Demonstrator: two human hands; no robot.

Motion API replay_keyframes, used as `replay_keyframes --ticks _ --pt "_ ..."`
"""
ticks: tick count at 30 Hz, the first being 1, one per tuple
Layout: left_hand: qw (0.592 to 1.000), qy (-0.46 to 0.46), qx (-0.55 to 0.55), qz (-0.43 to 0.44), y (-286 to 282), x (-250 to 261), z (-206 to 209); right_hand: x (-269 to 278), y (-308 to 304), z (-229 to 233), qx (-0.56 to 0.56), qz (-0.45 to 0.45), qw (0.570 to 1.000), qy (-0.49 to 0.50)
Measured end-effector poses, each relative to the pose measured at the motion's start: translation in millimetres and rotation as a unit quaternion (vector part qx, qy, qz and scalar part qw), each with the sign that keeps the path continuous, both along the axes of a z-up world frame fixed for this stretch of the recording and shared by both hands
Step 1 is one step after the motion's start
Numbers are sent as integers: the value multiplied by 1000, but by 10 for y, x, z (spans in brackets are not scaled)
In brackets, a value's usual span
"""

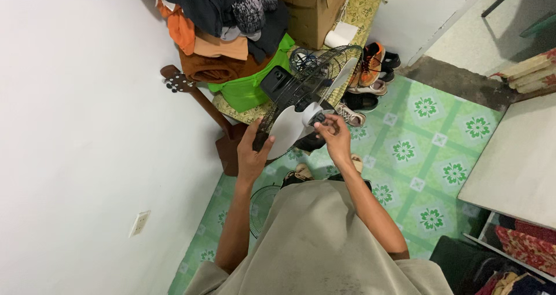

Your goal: The person assembles a table fan by attaching the fan blades to the motor hub, securing them with a nut, and then attaching the front wire cage. The person handles the fan blades, a nut, and the fan cage during the process.

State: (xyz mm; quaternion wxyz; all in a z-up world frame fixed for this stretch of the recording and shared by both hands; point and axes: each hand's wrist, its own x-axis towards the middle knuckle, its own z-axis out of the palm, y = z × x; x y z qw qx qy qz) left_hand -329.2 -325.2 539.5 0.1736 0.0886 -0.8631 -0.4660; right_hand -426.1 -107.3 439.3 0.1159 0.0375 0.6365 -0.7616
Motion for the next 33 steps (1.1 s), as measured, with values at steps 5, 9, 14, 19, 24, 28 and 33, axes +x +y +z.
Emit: replay_keyframes --ticks 5,9,14,19,24,28,33 --pt "1000 14 -9 -8 -1 15 -10 20 11 -101 -6 -5 999 47" --pt "1000 12 -10 -3 2 5 -22 24 14 -226 -6 -28 999 -18" --pt "1000 18 5 -5 -6 4 -17 -3 -7 -282 -66 -39 997 -10" --pt "1000 1 3 2 5 7 16 27 -21 -174 5 -27 997 74" --pt "998 -30 54 21 22 14 32 64 -24 -75 7 -8 999 -38" --pt "1000 -2 1 3 1 9 1 48 -8 -131 -50 -26 997 -55" --pt "1000 -14 -20 3 -12 -10 -4 -13 -46 -182 9 -50 999 -16"
